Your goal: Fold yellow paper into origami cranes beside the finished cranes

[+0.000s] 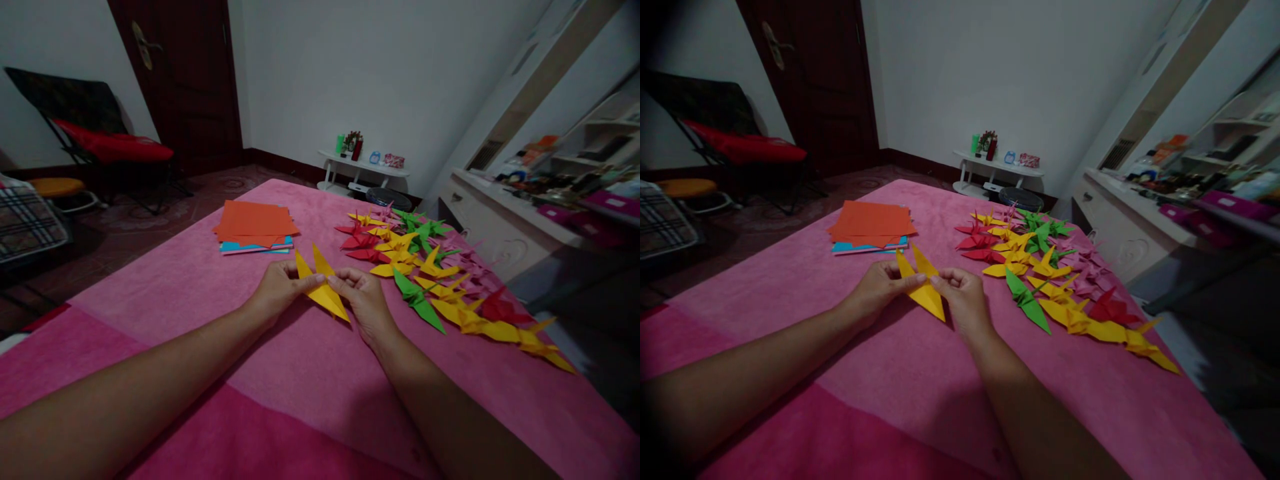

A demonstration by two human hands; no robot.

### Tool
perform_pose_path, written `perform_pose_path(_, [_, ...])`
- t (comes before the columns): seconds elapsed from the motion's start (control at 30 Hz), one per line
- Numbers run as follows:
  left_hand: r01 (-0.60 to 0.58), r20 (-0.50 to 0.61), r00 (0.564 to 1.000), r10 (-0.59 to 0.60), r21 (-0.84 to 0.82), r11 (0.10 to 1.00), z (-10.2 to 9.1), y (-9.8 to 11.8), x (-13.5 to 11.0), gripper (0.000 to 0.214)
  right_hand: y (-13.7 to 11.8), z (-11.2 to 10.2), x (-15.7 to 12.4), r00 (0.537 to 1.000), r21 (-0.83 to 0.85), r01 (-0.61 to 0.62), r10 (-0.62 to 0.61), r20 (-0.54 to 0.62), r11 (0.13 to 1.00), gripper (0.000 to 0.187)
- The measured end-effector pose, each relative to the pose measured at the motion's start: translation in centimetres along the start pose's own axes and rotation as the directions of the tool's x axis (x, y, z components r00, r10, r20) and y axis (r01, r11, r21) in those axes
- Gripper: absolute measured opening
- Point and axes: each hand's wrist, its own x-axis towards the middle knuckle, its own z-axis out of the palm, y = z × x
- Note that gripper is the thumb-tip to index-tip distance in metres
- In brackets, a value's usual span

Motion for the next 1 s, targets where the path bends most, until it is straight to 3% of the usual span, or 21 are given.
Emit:
perform_pose_path(0.17, [-0.14,-0.16,0.975,0.154,0.096,0.985,0.0,-0.3,0.0,0.023,-0.4,0.1,0.0,0.998,-0.029,-0.042,0.043,0.043,0.999,0.039])
perform_pose_path(0.27, [-0.144,-0.204,0.965,0.165,0.112,0.983,0.1,-0.4,0.0,0.024,-0.6,-0.2,0.5,0.999,-0.098,-0.028,0.032,0.041,0.995,0.047])
perform_pose_path(0.4, [-0.096,-0.207,0.97,0.125,0.142,0.985,0.3,0.0,0.1,0.02,-1.1,-1.0,1.1,0.999,-0.195,0.0,-0.007,-0.035,0.981,0.04])
perform_pose_path(0.53, [-0.018,-0.138,0.988,0.07,0.35,0.937,-0.3,0.2,0.4,0.015,-1.6,-1.9,1.3,1.0,-0.309,0.014,-0.019,-0.013,0.951,0.021])
perform_pose_path(0.6, [-0.043,-0.067,0.993,0.092,0.525,0.85,-0.9,0.0,0.6,0.012,-1.3,-2.2,1.4,0.997,-0.439,0.078,-0.075,0.024,0.895,0.01])
perform_pose_path(0.7, [-0.157,0.015,0.972,0.233,0.78,0.606,-1.8,-0.4,0.7,0.024,-0.5,-2.6,1.6,0.981,-0.64,0.188,-0.172,0.088,0.745,0.004])
perform_pose_path(0.8, [-0.283,0.132,0.902,0.411,0.9,0.332,-2.2,-0.2,0.6,0.062,0.0,-3.1,1.8,0.963,-0.75,0.26,-0.216,0.159,0.608,0.008])
perform_pose_path(0.87, [-0.366,0.239,0.83,0.505,0.915,0.168,-2.1,0.2,0.5,0.071,0.0,-3.3,1.9,0.957,-0.766,0.286,-0.216,0.195,0.575,0.01])
perform_pose_path(0.93, [-0.451,0.375,0.758,0.534,0.893,0.014,-2.0,0.5,0.5,0.057,-0.3,-3.5,2.0,0.956,-0.749,0.294,-0.191,0.224,0.594,0.011])
perform_pose_path(1.0, [-0.557,0.513,0.713,0.477,0.828,-0.058,-1.8,0.5,0.6,0.028,-0.7,-3.7,2.1,0.957,-0.707,0.284,-0.148,0.248,0.648,0.013])
